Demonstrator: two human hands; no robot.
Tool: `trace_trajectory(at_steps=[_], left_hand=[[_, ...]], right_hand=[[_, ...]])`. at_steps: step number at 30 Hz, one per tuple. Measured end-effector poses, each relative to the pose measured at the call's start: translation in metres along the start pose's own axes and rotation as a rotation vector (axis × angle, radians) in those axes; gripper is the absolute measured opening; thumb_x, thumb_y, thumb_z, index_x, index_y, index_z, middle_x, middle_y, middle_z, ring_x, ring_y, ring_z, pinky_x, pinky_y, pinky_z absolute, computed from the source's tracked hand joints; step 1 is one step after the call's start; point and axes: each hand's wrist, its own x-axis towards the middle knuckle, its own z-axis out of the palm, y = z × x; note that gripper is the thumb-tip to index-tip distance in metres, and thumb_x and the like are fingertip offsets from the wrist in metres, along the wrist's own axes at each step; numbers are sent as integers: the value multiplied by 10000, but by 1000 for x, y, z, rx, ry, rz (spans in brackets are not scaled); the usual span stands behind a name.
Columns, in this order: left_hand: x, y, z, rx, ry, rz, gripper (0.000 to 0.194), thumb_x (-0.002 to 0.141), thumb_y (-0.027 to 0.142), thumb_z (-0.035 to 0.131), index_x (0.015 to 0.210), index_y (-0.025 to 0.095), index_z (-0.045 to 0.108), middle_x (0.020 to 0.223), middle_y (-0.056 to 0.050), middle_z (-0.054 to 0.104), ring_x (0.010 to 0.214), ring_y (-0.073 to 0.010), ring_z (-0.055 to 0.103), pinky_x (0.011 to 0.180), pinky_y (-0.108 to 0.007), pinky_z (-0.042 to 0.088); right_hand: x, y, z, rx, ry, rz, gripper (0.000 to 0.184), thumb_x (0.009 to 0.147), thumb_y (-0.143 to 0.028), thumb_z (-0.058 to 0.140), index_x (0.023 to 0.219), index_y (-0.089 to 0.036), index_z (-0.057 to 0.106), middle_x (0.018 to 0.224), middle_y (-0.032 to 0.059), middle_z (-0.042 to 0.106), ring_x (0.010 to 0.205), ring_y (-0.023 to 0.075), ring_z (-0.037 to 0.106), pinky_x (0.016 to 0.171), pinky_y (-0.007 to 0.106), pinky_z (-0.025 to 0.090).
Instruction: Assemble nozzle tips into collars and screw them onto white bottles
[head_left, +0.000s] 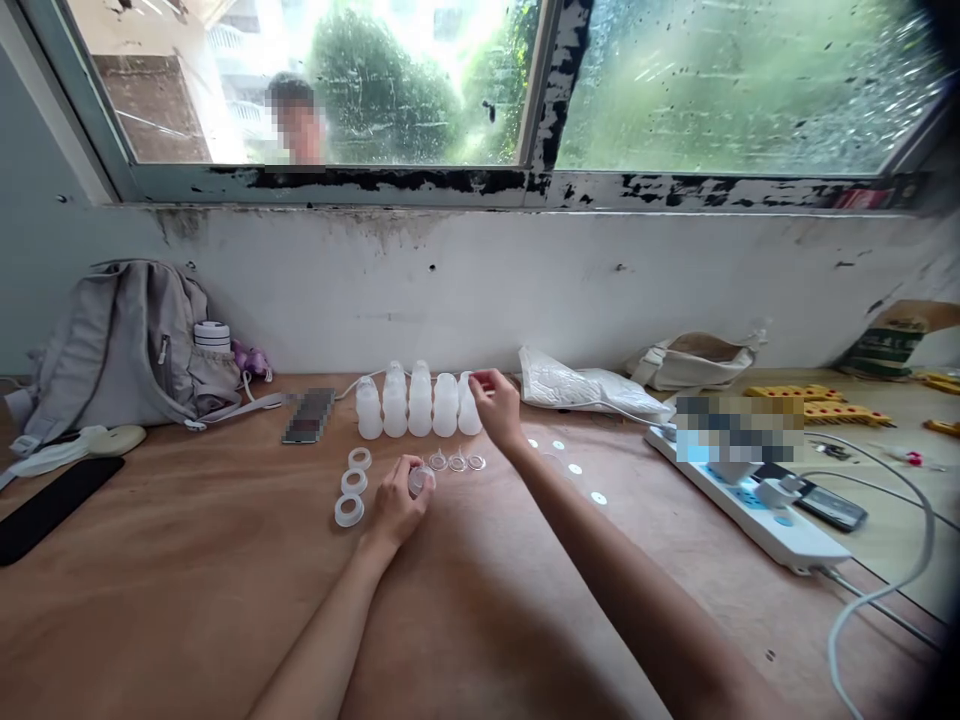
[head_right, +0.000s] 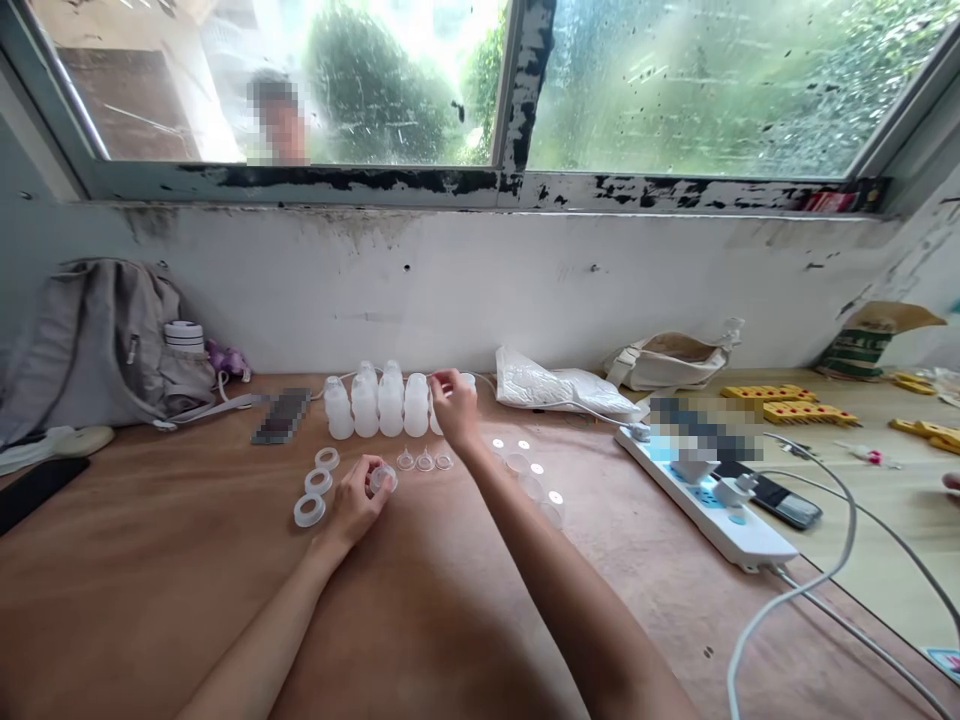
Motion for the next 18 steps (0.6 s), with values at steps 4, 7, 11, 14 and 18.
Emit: trace_trajectory(at_steps=[4, 7, 11, 14, 18], left_hand=[[2, -2, -2, -15, 29, -40, 129, 769, 290, 438, 854, 195, 454, 818, -41, 566, 756, -177, 551, 655, -280, 420], [3, -1, -2, -22, 35, -27, 114, 764, 273, 437, 843, 194, 453, 825, -44, 560, 767, -177, 545, 673, -283, 416], [3, -1, 0, -30, 36, 0, 100, 753, 252, 440, 834, 197, 459, 823, -43, 551, 782, -177, 537, 683, -283, 415], [4, -1, 1, -35, 38, 6, 93, 750, 241, 444, 831, 197, 455, 818, -39, 547, 785, -177, 532, 691, -285, 413], [5, 0, 0, -43, 33, 5, 81, 755, 232, 436, 828, 199, 451, 820, -36, 543, 779, -172, 526, 690, -282, 410]], right_hand=[[58, 2, 19, -334, -174, 39, 238, 810, -228, 373, 947, -160, 555, 925, 58, 625, 825, 136, 564, 721, 244, 423], [85, 5, 31, -422, -293, 61, 177, 753, -236, 474, 846, -165, 607, 862, 66, 635, 842, 183, 556, 720, 293, 417], [105, 3, 41, -554, -450, 104, 164, 649, -326, 608, 674, -164, 622, 761, 91, 617, 963, 274, 481, 745, 385, 398], [111, -1, 47, -641, -529, 151, 266, 561, -395, 675, 625, -148, 599, 810, 134, 591, 1044, 327, 390, 735, 424, 398], [112, -7, 53, -723, -603, 218, 365, 457, -414, 737, 635, -141, 574, 900, 168, 558, 1046, 355, 359, 703, 436, 409]])
